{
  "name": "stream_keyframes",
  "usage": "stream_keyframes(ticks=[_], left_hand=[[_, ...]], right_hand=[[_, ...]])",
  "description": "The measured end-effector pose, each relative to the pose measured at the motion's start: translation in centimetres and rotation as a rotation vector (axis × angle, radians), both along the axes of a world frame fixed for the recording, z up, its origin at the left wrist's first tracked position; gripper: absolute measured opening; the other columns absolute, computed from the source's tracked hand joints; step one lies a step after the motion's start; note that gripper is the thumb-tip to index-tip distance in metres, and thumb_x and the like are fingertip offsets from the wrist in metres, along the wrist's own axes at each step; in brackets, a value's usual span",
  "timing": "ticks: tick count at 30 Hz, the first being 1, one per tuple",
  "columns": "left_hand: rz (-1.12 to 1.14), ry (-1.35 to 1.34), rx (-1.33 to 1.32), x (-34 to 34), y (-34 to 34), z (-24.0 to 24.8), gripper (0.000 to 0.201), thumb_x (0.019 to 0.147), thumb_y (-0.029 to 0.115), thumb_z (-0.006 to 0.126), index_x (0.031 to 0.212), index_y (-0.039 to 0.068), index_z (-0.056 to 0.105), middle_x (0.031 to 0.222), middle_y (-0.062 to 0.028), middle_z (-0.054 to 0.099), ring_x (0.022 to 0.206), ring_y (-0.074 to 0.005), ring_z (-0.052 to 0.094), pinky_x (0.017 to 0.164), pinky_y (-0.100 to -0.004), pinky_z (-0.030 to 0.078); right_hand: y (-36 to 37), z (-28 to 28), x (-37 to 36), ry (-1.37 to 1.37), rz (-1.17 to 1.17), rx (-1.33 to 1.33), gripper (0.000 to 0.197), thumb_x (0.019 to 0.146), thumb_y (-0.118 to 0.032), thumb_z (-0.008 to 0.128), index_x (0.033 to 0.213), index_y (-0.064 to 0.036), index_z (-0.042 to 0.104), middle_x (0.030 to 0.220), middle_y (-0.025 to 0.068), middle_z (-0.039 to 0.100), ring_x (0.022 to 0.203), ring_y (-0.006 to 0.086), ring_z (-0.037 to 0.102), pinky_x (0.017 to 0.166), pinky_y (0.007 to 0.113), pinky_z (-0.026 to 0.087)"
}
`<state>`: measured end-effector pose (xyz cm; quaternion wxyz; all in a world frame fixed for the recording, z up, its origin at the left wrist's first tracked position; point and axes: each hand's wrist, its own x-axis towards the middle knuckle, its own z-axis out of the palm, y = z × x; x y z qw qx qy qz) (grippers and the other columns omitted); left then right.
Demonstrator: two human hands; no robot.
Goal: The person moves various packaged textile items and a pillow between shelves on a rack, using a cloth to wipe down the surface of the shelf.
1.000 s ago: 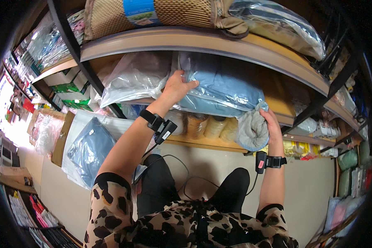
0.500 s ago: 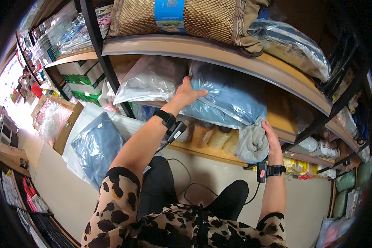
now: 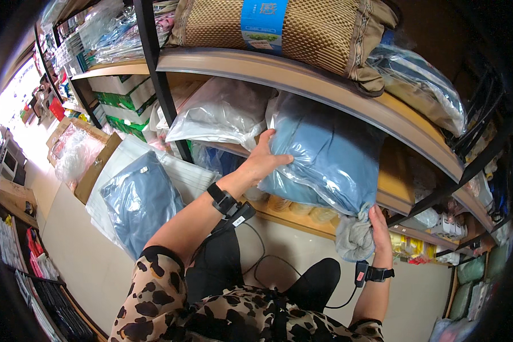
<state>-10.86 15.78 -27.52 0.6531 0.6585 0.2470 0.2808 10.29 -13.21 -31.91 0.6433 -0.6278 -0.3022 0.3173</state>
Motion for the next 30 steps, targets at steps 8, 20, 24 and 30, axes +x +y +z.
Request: stream_keyframes(ticks=[8, 20, 24, 30], left_hand=[[0.1, 0.241, 0.058, 2.6, -0.8, 2.2, 0.103, 0.064, 0.018, 0.075, 0.134, -0.005, 0.004, 0.133, -0.0229, 0.028, 0.118, -0.0297, 0.036, 0.098, -0.0325, 0.03], [-0.182, -0.178, 0.246, -3.2, -6.7, 2.6, 0.085, 0.071, 0.006, 0.064, 0.137, 0.001, 0.01, 0.132, -0.0175, 0.031, 0.121, -0.0227, 0.031, 0.101, -0.0294, 0.024], [-0.171, -0.182, 0.043, -4.6, -7.0, -0.7, 0.085, 0.071, 0.005, 0.062, 0.137, 0.003, 0.009, 0.134, -0.0172, 0.029, 0.121, -0.0239, 0.031, 0.101, -0.0298, 0.024], [-0.151, -0.188, 0.023, -4.0, -6.8, -2.1, 0.087, 0.071, 0.0, 0.065, 0.138, 0.004, 0.009, 0.129, -0.0122, 0.032, 0.117, -0.0188, 0.033, 0.098, -0.0293, 0.029]], right_hand=[[2.3, -1.5, 2.7, 0.079, -0.104, -0.099, 0.061, 0.086, -0.041, 0.051, 0.124, 0.0057, 0.04, 0.121, 0.0117, 0.048, 0.11, 0.0187, 0.046, 0.094, 0.029, 0.032], [-4.5, -1.4, -4.1, 0.326, -0.07, 0.098, 0.048, 0.089, -0.034, 0.047, 0.118, 0.0035, 0.044, 0.112, 0.0095, 0.052, 0.1, 0.0186, 0.052, 0.085, 0.031, 0.041], [-5.4, -3.5, -1.2, 0.295, 0.0, 0.012, 0.057, 0.085, -0.041, 0.052, 0.119, 0.0034, 0.043, 0.115, 0.0089, 0.051, 0.1, 0.0186, 0.051, 0.087, 0.031, 0.04], [-8.5, -3.1, 2.4, 0.004, 0.092, 0.045, 0.063, 0.081, -0.045, 0.056, 0.12, 0.0041, 0.045, 0.116, 0.0082, 0.051, 0.105, 0.0173, 0.048, 0.089, 0.029, 0.038]])
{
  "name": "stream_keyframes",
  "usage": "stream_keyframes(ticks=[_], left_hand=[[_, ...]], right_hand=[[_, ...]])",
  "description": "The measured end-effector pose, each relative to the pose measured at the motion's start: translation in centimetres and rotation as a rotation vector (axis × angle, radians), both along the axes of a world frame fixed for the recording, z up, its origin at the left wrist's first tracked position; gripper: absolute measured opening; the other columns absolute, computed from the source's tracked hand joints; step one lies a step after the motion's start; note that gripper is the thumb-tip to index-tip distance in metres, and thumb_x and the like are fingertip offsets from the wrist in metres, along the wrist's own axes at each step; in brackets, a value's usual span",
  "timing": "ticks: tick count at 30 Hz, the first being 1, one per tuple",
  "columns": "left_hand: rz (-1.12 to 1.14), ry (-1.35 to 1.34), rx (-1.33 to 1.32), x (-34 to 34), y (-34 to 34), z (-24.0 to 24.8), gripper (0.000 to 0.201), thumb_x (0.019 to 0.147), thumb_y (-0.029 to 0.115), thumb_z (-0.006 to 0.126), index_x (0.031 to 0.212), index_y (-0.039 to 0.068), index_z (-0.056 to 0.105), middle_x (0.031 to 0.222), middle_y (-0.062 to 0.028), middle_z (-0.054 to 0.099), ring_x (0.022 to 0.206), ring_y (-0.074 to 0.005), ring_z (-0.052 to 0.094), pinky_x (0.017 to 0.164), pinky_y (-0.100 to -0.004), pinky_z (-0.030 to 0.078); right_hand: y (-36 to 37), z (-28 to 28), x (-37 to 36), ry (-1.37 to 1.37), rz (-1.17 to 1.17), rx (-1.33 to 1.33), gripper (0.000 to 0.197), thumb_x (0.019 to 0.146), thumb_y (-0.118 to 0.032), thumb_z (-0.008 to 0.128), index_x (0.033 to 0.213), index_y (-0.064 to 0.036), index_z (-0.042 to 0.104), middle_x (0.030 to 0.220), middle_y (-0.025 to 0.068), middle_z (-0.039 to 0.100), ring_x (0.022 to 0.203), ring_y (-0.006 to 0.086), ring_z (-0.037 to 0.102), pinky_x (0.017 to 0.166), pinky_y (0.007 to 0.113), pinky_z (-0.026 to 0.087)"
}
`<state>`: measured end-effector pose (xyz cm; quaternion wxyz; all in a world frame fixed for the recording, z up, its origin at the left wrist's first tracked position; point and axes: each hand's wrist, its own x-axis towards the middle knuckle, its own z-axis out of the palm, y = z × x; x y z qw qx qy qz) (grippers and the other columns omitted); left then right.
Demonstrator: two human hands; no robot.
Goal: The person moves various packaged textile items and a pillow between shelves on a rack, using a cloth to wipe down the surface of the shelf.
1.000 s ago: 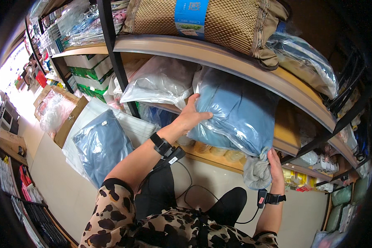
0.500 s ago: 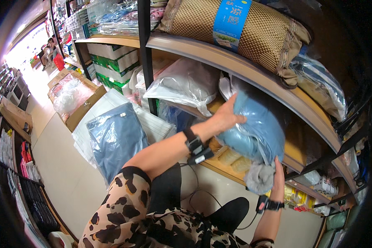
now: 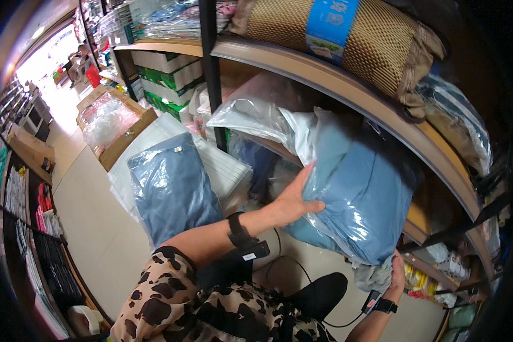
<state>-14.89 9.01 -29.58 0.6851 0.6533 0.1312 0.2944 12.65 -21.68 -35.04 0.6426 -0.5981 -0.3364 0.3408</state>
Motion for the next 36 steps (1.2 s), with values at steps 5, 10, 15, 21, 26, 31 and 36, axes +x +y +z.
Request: stream_keyframes(ticks=[5, 10, 15, 21, 26, 31, 36], left_hand=[[-0.006, 0.132, 0.056, -3.1, 1.4, 0.8, 0.086, 0.07, 0.005, 0.065, 0.136, -0.001, 0.01, 0.138, -0.0147, 0.021, 0.127, -0.0203, 0.019, 0.104, -0.0297, 0.016], [-0.128, 0.032, -0.062, -2.6, 1.6, -0.5, 0.087, 0.069, 0.004, 0.065, 0.137, 0.0, 0.009, 0.139, -0.012, 0.02, 0.128, -0.0191, 0.017, 0.104, -0.0294, 0.014], [-0.055, 0.076, -0.121, -3.4, 1.6, -0.2, 0.093, 0.066, -0.006, 0.059, 0.139, 0.009, 0.005, 0.139, -0.0089, 0.019, 0.123, -0.0191, 0.026, 0.094, -0.0294, 0.032], [-0.056, 0.064, -0.209, -4.2, 1.8, -0.8, 0.096, 0.061, -0.01, 0.053, 0.14, 0.011, 0.003, 0.137, -0.0071, 0.021, 0.119, -0.0182, 0.029, 0.09, -0.0276, 0.034], [-0.14, 0.091, -0.395, -4.3, 1.6, -1.3, 0.095, 0.059, -0.009, 0.049, 0.14, 0.012, 0.004, 0.133, -0.006, 0.028, 0.116, -0.0171, 0.033, 0.089, -0.0273, 0.034], [-0.19, -0.021, -0.649, -4.9, 1.7, -1.1, 0.084, 0.068, 0.001, 0.054, 0.138, 0.009, 0.01, 0.129, -0.0092, 0.032, 0.113, -0.0186, 0.037, 0.093, -0.0293, 0.033], [0.032, 0.077, -0.467, -3.6, 0.9, 1.4, 0.09, 0.071, 0.018, 0.068, 0.137, 0.005, 0.007, 0.129, -0.0141, 0.031, 0.116, -0.0216, 0.036, 0.096, -0.033, 0.032]], right_hand=[[4.8, 2.4, -1.1, 0.504, -0.125, 0.0, 0.06, 0.087, -0.048, 0.044, 0.122, 0.0001, 0.044, 0.12, 0.0104, 0.05, 0.107, 0.0204, 0.048, 0.091, 0.032, 0.039], [7.7, -0.4, 2.4, 0.479, -0.117, -0.154, 0.054, 0.086, -0.044, 0.049, 0.119, -0.0011, 0.047, 0.113, 0.0086, 0.053, 0.102, 0.0188, 0.051, 0.086, 0.033, 0.042], [10.1, 2.0, 0.1, -0.12, -0.143, -0.228, 0.039, 0.085, -0.022, 0.054, 0.115, 0.0023, 0.049, 0.107, 0.0058, 0.055, 0.095, 0.0141, 0.049, 0.085, 0.025, 0.037], [11.5, 8.4, 0.3, -0.321, -0.002, -0.066, 0.029, 0.087, -0.015, 0.049, 0.111, 0.0003, 0.051, 0.1, 0.0008, 0.055, 0.089, 0.009, 0.048, 0.08, 0.023, 0.038], [17.4, 9.4, 1.2, -0.383, 0.106, -0.262, 0.031, 0.086, -0.026, 0.054, 0.102, 0.0004, 0.054, 0.091, -0.0019, 0.055, 0.082, 0.0069, 0.045, 0.074, 0.023, 0.039], [18.6, 10.1, 0.4, -0.337, 0.168, -0.301, 0.034, 0.085, -0.027, 0.055, 0.105, -0.0003, 0.055, 0.095, 0.0013, 0.057, 0.086, 0.0087, 0.048, 0.079, 0.022, 0.038], [14.6, 7.7, 1.1, -0.314, -0.057, -0.412, 0.043, 0.084, -0.034, 0.056, 0.105, 0.0027, 0.054, 0.094, 0.0058, 0.057, 0.085, 0.013, 0.05, 0.078, 0.025, 0.039]])
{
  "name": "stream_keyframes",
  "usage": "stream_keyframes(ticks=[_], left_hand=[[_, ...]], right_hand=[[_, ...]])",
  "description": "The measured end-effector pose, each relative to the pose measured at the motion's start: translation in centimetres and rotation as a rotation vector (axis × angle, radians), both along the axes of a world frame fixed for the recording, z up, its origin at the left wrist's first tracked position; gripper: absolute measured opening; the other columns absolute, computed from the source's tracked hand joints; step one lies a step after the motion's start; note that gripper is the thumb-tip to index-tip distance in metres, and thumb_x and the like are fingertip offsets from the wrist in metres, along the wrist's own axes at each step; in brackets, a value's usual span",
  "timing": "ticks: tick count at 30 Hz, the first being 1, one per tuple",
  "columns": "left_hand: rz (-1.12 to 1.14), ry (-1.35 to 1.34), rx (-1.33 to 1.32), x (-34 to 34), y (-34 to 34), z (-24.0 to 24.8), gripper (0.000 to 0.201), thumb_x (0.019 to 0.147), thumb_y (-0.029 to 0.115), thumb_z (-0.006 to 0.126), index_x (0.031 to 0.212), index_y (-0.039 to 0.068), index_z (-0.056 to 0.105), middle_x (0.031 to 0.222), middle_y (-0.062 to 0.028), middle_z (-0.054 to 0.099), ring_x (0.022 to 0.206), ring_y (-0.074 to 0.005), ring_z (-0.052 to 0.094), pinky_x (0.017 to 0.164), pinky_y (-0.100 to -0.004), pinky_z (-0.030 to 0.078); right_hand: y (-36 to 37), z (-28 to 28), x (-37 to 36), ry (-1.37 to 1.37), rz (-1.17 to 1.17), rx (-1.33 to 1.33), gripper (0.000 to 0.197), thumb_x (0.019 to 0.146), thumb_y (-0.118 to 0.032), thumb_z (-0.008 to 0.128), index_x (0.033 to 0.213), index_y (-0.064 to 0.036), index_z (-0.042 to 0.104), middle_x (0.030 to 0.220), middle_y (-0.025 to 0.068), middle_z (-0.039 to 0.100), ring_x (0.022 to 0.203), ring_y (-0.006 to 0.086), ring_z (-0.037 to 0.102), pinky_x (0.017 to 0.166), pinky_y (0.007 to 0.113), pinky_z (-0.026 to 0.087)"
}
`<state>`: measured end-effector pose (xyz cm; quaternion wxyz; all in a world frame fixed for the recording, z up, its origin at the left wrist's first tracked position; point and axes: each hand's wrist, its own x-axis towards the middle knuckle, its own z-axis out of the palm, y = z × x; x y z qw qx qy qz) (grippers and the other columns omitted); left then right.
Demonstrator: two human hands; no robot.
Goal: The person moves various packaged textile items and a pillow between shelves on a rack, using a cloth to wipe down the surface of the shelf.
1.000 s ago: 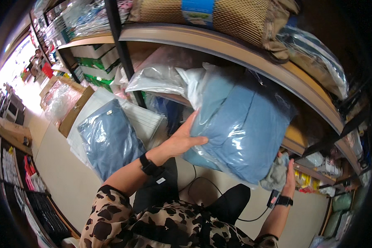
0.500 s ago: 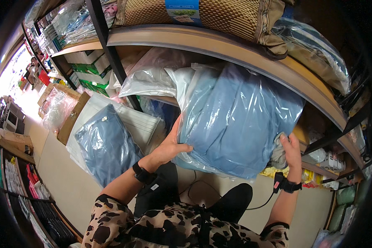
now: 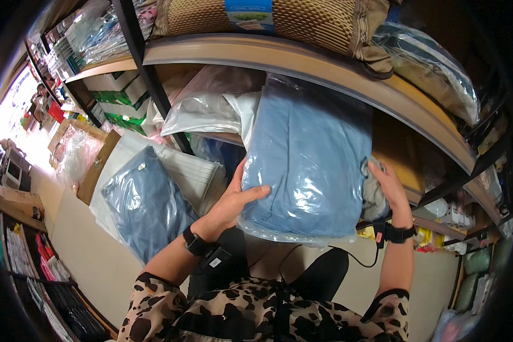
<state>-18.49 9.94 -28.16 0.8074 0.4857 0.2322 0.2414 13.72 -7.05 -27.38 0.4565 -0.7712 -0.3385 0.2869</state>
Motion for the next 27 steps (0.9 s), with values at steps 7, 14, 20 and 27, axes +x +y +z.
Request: stream_keyframes(ticks=[7, 14, 20, 27], left_hand=[[0.032, -0.017, -0.042, 0.9, 1.6, 0.6, 0.085, 0.073, 0.017, 0.064, 0.137, 0.007, 0.008, 0.127, -0.0146, 0.034, 0.114, -0.023, 0.039, 0.094, -0.034, 0.035], [-0.18, -0.099, -0.124, 2.6, 3.9, 2.5, 0.053, 0.077, 0.016, 0.058, 0.124, 0.002, 0.037, 0.103, -0.012, 0.056, 0.086, -0.0219, 0.06, 0.074, -0.0335, 0.051], [-0.212, -0.174, 0.065, 2.0, 3.9, 4.0, 0.062, 0.073, 0.013, 0.061, 0.127, 0.003, 0.033, 0.107, -0.013, 0.054, 0.092, -0.0222, 0.058, 0.08, -0.0324, 0.049], [-0.211, -0.191, 0.271, -4.7, -0.8, 7.0, 0.075, 0.075, 0.012, 0.062, 0.136, 0.005, 0.019, 0.122, -0.0079, 0.044, 0.108, -0.0153, 0.044, 0.092, -0.0277, 0.037]], right_hand=[[-3.0, -4.2, 0.2, 0.356, 0.132, -0.025, 0.058, 0.084, -0.043, 0.052, 0.12, 0.0021, 0.045, 0.115, 0.0094, 0.052, 0.1, 0.0162, 0.051, 0.085, 0.028, 0.041], [-0.5, -6.7, -0.6, 0.919, 0.022, 0.318, 0.071, 0.079, -0.053, 0.054, 0.125, -0.0003, 0.041, 0.121, 0.0126, 0.048, 0.105, 0.0218, 0.05, 0.085, 0.033, 0.044], [-0.9, 1.3, -7.3, 0.587, -0.1, 0.404, 0.064, 0.083, -0.045, 0.052, 0.126, 0.0, 0.039, 0.123, 0.012, 0.047, 0.107, 0.022, 0.048, 0.091, 0.031, 0.039], [-7.3, 0.8, -10.4, 0.309, 0.047, 0.427, 0.065, 0.082, -0.041, 0.053, 0.128, 0.0, 0.031, 0.121, 0.009, 0.045, 0.107, 0.0195, 0.046, 0.09, 0.031, 0.038]])
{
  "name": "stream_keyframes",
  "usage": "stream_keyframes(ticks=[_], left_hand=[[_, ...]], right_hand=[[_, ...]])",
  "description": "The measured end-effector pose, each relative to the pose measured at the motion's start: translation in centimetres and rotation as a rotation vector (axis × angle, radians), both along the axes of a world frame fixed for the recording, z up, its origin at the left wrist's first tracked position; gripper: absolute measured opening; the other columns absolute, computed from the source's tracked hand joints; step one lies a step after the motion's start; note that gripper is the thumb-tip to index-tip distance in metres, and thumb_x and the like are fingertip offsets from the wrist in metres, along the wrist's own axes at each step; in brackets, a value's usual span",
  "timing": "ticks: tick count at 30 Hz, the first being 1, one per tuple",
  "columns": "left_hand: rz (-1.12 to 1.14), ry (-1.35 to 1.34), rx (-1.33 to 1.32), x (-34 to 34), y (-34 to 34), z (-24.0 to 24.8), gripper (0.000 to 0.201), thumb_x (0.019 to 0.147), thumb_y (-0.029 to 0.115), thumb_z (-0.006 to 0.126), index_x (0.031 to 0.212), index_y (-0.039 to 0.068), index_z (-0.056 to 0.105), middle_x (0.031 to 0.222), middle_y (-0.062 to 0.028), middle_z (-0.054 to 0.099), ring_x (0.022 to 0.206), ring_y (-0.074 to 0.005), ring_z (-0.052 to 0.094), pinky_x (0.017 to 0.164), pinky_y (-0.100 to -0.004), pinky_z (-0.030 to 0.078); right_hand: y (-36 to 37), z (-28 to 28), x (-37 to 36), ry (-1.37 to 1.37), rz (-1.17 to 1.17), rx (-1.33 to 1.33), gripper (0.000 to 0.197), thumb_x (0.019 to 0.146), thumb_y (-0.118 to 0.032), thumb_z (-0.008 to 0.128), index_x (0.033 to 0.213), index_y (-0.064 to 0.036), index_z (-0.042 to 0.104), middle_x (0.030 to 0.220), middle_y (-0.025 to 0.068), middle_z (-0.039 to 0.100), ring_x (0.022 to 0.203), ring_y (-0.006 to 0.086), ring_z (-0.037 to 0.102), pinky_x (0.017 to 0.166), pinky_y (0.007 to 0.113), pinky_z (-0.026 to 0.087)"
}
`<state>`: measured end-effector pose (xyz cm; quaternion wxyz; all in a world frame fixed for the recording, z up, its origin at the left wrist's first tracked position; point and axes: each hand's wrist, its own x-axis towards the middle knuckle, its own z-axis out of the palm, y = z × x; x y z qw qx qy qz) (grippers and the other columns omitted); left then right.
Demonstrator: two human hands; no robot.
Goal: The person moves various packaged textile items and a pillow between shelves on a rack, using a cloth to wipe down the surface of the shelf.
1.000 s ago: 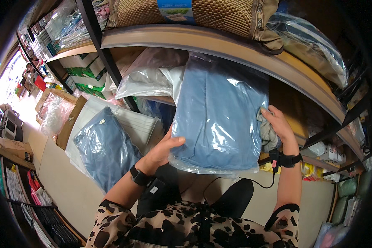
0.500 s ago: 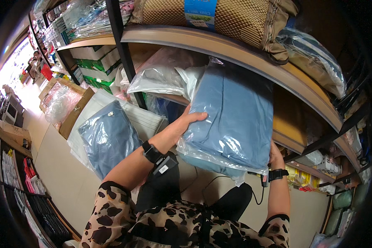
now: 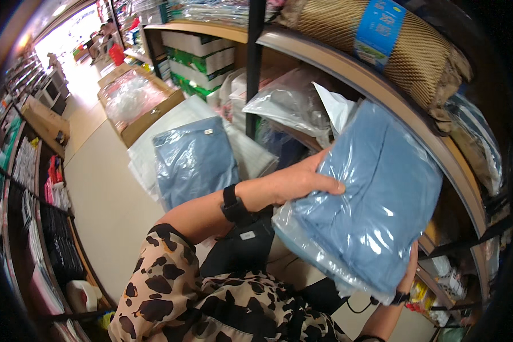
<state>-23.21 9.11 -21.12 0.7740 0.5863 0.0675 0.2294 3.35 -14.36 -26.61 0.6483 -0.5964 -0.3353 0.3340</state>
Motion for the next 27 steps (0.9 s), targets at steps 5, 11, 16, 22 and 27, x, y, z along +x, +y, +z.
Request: stream_keyframes(ticks=[5, 11, 16, 22, 27], left_hand=[[0.029, 0.072, -0.115, -7.3, -2.2, 0.6, 0.076, 0.076, 0.01, 0.061, 0.137, 0.005, 0.015, 0.127, -0.0083, 0.039, 0.113, -0.015, 0.04, 0.094, -0.0284, 0.034], [0.553, 0.263, -0.171, -17.4, -5.0, 1.8, 0.069, 0.071, 0.007, 0.06, 0.132, 0.0, 0.027, 0.116, -0.0096, 0.049, 0.101, -0.0148, 0.05, 0.088, -0.0255, 0.039], [1.056, 0.136, -0.104, -24.8, -5.0, -1.5, 0.063, 0.066, 0.012, 0.055, 0.123, -0.006, 0.034, 0.102, -0.0167, 0.056, 0.086, -0.0247, 0.058, 0.076, -0.0332, 0.05], [1.128, 0.09, -0.056, -27.8, 0.9, -7.5, 0.056, 0.074, 0.009, 0.052, 0.126, -0.001, 0.034, 0.111, -0.0123, 0.052, 0.096, -0.0189, 0.054, 0.085, -0.0304, 0.043], [1.18, 0.154, -0.255, -30.1, 5.2, -17.4, 0.054, 0.079, 0.008, 0.053, 0.128, 0.001, 0.032, 0.112, -0.0099, 0.051, 0.098, -0.0191, 0.051, 0.086, -0.0306, 0.04]], right_hand=[[1.0, 0.6, -3.6, 0.025, -0.01, -0.061, 0.077, 0.071, -0.042, 0.064, 0.126, 0.0016, 0.032, 0.117, 0.0112, 0.046, 0.103, 0.0205, 0.048, 0.085, 0.031, 0.04], [8.4, 3.2, -7.7, -0.211, 0.508, -0.017, 0.064, 0.061, -0.021, 0.068, 0.116, 0.0016, 0.044, 0.105, 0.0062, 0.054, 0.094, 0.0155, 0.051, 0.083, 0.03, 0.041], [19.2, 5.7, -16.3, -0.228, 0.885, 0.016, 0.056, 0.072, -0.018, 0.066, 0.119, 0.002, 0.044, 0.108, 0.0062, 0.054, 0.097, 0.0138, 0.05, 0.087, 0.029, 0.039], [30.1, 0.2, -20.1, -0.276, 0.833, 0.022, 0.07, 0.076, -0.04, 0.064, 0.124, 0.0042, 0.039, 0.119, 0.0172, 0.049, 0.11, 0.0225, 0.046, 0.094, 0.03, 0.034], [30.6, -5.2, -18.6, -0.368, 0.856, -0.233, 0.053, 0.08, -0.028, 0.062, 0.121, 0.0004, 0.045, 0.114, 0.0093, 0.051, 0.102, 0.0143, 0.047, 0.088, 0.028, 0.038]])
